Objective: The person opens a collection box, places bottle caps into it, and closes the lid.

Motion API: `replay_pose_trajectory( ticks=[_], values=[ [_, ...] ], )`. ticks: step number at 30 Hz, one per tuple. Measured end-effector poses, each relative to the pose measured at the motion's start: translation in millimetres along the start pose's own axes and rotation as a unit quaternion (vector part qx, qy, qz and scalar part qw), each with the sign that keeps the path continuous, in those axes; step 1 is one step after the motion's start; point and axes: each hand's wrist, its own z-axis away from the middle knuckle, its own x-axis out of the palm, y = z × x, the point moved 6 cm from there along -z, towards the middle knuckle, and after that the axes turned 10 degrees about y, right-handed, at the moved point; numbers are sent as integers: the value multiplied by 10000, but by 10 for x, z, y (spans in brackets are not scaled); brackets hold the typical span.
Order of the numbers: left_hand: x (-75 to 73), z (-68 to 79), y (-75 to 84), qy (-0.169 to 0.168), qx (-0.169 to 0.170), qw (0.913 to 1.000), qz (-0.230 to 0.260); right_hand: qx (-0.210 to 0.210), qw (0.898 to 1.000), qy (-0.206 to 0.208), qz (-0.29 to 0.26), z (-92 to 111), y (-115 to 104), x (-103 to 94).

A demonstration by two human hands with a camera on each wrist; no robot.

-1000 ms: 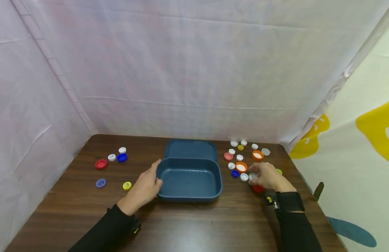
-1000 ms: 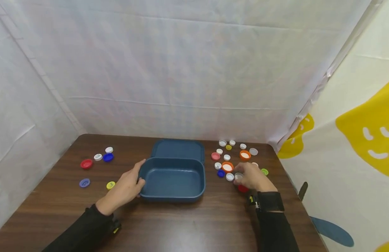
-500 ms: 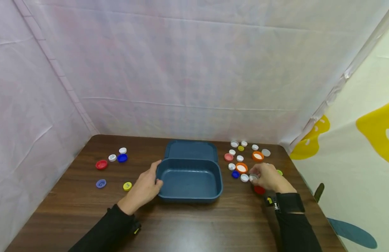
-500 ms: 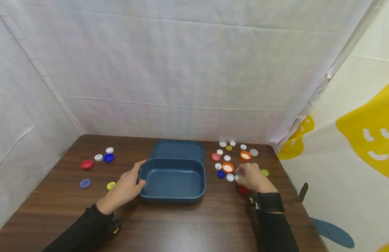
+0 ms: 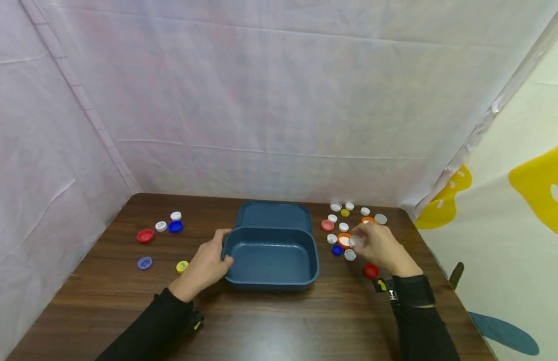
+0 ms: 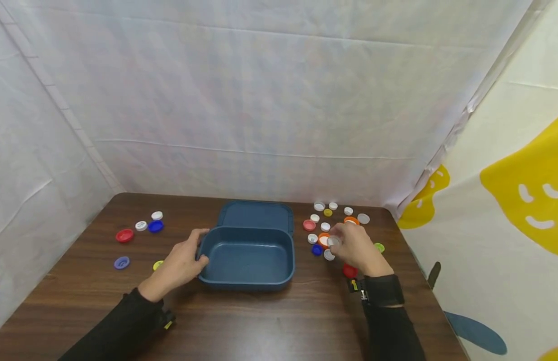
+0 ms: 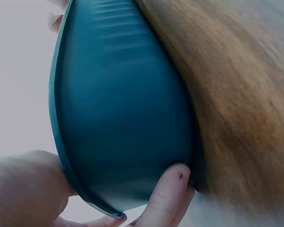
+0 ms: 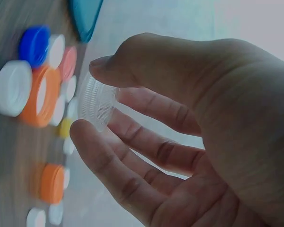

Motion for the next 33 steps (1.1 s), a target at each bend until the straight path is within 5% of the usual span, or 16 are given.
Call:
replay_pose_trajectory(
  ticks=[16, 25, 33],
  values=[
    [5, -36, 58, 55, 120, 9995, -269, -1251, 9916, -152, -286, -293, -968, 240],
    [36, -19, 13, 90, -44, 9995, -295, -1946, 9739, -1161, -152, -299, -1434, 709],
    [51, -36, -4, 110, -68, 9996, -234, -2338, 9560, -1772, 44, -258, -1582, 944]
  ],
)
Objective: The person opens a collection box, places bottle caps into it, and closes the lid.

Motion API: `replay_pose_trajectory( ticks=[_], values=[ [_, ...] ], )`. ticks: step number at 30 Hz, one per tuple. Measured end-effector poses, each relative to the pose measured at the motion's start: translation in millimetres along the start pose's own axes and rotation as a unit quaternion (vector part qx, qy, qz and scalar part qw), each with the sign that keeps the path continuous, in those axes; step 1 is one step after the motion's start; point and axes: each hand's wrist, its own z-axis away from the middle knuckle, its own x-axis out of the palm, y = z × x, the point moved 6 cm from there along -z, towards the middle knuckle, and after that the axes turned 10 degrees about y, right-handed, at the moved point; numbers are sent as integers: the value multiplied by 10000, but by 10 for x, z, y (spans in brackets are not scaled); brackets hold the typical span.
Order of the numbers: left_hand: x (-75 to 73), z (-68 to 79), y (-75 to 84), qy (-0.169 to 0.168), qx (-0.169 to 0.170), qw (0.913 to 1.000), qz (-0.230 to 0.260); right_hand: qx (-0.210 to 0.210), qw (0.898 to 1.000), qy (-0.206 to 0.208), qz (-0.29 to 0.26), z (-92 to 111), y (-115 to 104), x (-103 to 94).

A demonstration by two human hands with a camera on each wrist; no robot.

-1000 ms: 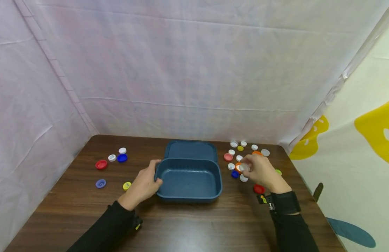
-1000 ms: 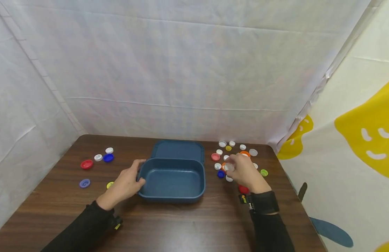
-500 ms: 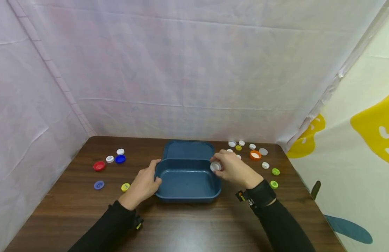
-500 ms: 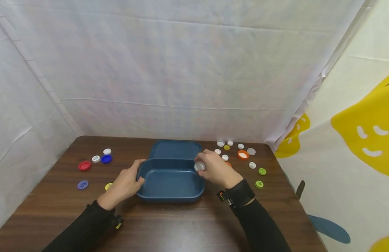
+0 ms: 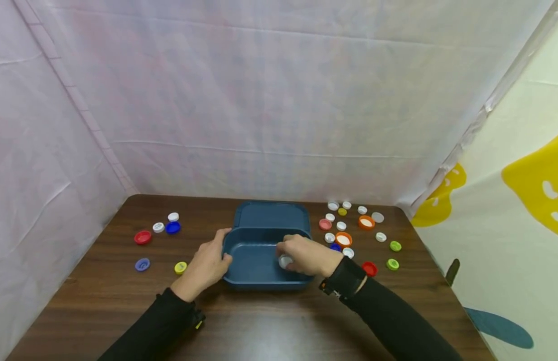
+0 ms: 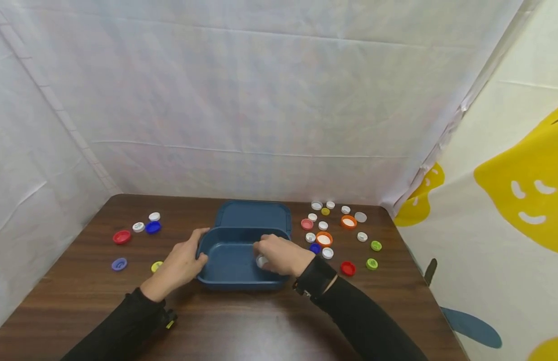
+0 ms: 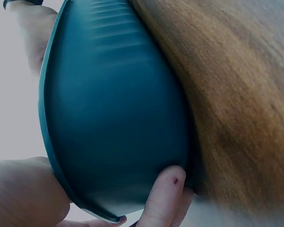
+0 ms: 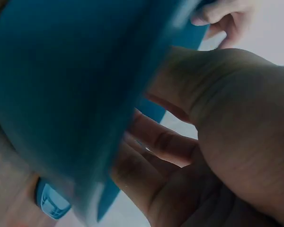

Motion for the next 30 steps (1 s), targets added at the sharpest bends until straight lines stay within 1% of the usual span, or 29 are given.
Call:
replay_pose_trajectory(
  ticks=[3, 6, 8, 12, 15, 18, 23, 30],
  values=[
    [-4, 2, -2, 51, 87, 9999, -36, 62, 9999, -125, -78, -5, 4, 50],
    [-3, 9, -7, 115, 180, 9997, -78, 146, 9997, -152, -135, 8, 11, 77],
    [1, 13, -8, 151, 215, 9996, -79, 215, 9996, -107, -152, 23, 21, 81],
    [5, 12, -3, 183, 175, 9997, -11, 296, 9992, 53, -280, 44, 45, 48],
    [-5, 0, 2, 227, 201, 9995, -19, 253, 9988, 274, -331, 50, 70, -13],
    [-7, 1, 8, 245, 228, 9994, -66, 294, 9972, 541, -424, 70, 106, -76],
    [4, 7, 3, 227, 185, 9996, -57, 479, 9903, 1129, -654, 126, 210, -190],
    [0, -1, -14, 241, 187, 9995, -28, 701, 9762, 2025, -338, 270, 456, -357]
  ],
)
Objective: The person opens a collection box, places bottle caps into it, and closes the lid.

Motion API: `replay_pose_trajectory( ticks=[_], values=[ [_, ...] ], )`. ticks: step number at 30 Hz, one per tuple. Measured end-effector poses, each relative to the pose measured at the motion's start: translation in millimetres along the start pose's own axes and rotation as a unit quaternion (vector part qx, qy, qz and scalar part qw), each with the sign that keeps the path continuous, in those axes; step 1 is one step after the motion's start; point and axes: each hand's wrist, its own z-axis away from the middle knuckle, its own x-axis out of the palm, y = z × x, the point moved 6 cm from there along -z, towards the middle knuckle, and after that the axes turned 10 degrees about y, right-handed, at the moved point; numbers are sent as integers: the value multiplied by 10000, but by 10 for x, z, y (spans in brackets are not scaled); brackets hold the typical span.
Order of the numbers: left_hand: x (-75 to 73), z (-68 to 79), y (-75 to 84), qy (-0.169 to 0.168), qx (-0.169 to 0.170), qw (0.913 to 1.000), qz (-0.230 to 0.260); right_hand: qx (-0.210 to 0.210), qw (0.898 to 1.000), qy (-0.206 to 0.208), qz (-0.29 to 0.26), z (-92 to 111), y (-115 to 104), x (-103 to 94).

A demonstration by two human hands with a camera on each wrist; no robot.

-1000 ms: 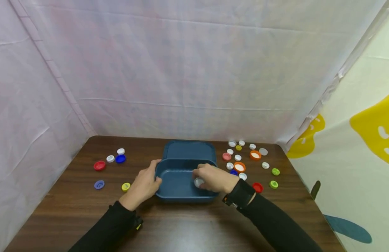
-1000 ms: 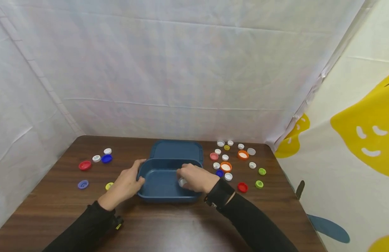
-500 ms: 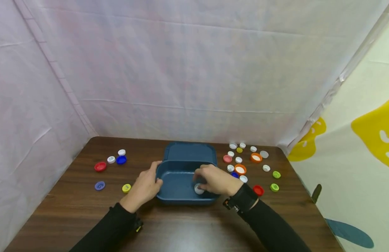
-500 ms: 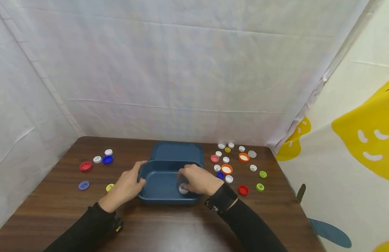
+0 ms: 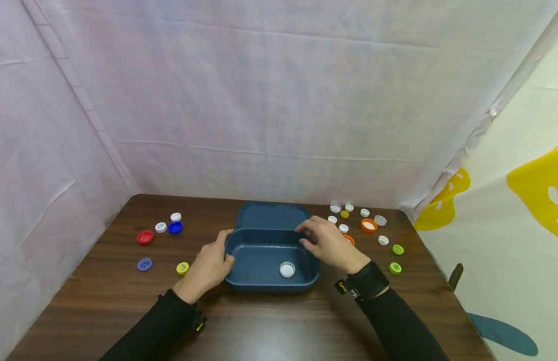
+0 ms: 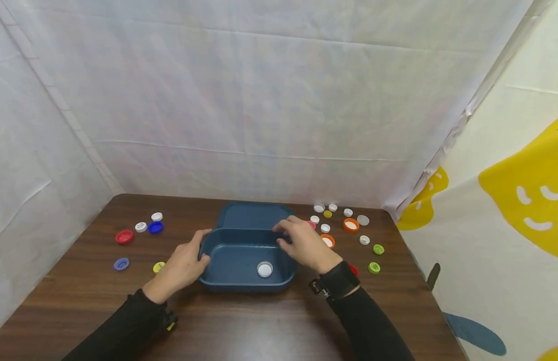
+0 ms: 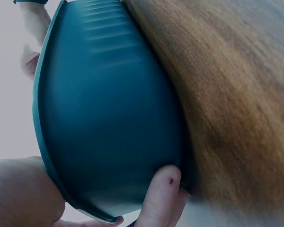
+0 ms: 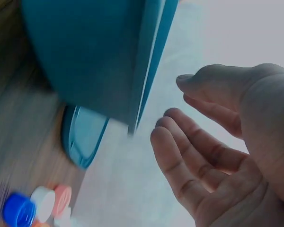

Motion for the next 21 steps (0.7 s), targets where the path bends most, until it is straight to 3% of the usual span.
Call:
replay_pose_trajectory(
  ticks=[13, 21],
  values=[
    [-1, 10, 7, -47, -60, 10000, 16, 859, 9909, 952, 405, 240, 770, -247],
    [2, 20, 1, -71, -69, 9999, 65, 1856, 9746, 1045, 696, 461, 1467, -439]
  ],
)
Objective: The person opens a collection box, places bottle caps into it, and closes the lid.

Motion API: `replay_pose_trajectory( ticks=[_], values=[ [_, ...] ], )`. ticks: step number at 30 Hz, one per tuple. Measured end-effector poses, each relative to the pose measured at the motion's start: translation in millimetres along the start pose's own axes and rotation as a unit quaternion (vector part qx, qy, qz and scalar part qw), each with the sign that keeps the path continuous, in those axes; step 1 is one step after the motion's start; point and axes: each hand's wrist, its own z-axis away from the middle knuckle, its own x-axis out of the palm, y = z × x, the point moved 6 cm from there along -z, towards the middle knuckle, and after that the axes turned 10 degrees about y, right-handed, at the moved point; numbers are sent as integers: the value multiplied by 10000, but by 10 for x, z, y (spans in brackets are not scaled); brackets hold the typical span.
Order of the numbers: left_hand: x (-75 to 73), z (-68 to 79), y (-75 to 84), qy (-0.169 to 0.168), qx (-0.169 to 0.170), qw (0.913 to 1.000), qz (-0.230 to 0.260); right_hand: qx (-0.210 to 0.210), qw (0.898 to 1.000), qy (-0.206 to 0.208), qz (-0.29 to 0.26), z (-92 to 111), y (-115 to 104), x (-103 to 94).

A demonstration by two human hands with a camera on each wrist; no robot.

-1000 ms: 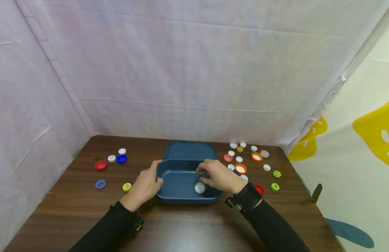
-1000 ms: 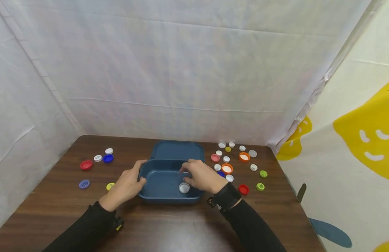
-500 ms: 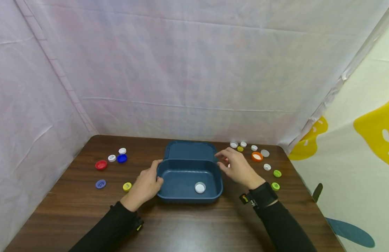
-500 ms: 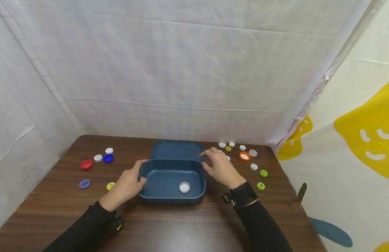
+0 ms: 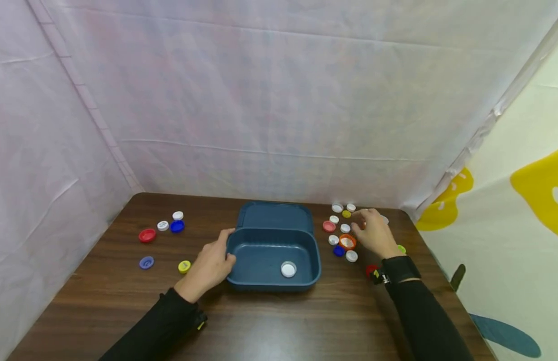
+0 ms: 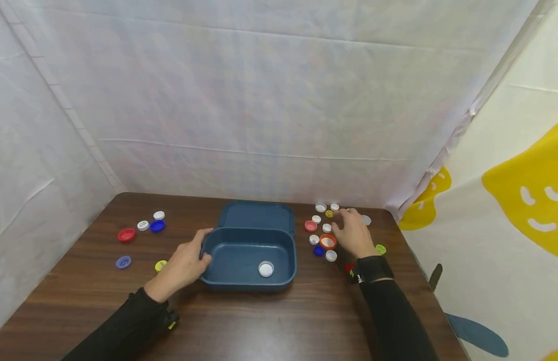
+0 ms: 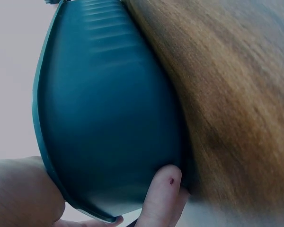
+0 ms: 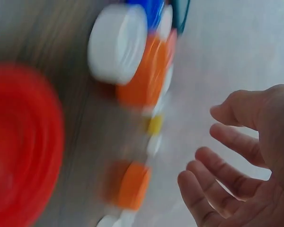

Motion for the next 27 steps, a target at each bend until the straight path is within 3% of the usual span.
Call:
replay_pose_trajectory(
  ticks=[8, 11, 15, 18, 23, 27],
  values=[
    [-14, 15, -4, 3, -84, 10000, -1, 470, 9978, -88, 469, -124, 700, -2],
    [-17, 20, 14, -7, -80, 10000, 27, 424, 9976, -131, 533, -166, 1010, 30],
    [-5, 19, 29, -43, -80, 9999, 65, -7, 9964, -184, 833, -233, 1772, 301],
    [3, 17, 20, -52, -126, 9999, 64, -92, 9937, -585, 947, -283, 2244, 512],
    [6, 7, 9, -4, -108, 9999, 38, 127, 9879, -1302, 838, -350, 2478, 605],
    [3, 6, 3, 9, -117, 9999, 19, 206, 9878, -1287, 855, -381, 2462, 629]
  ],
)
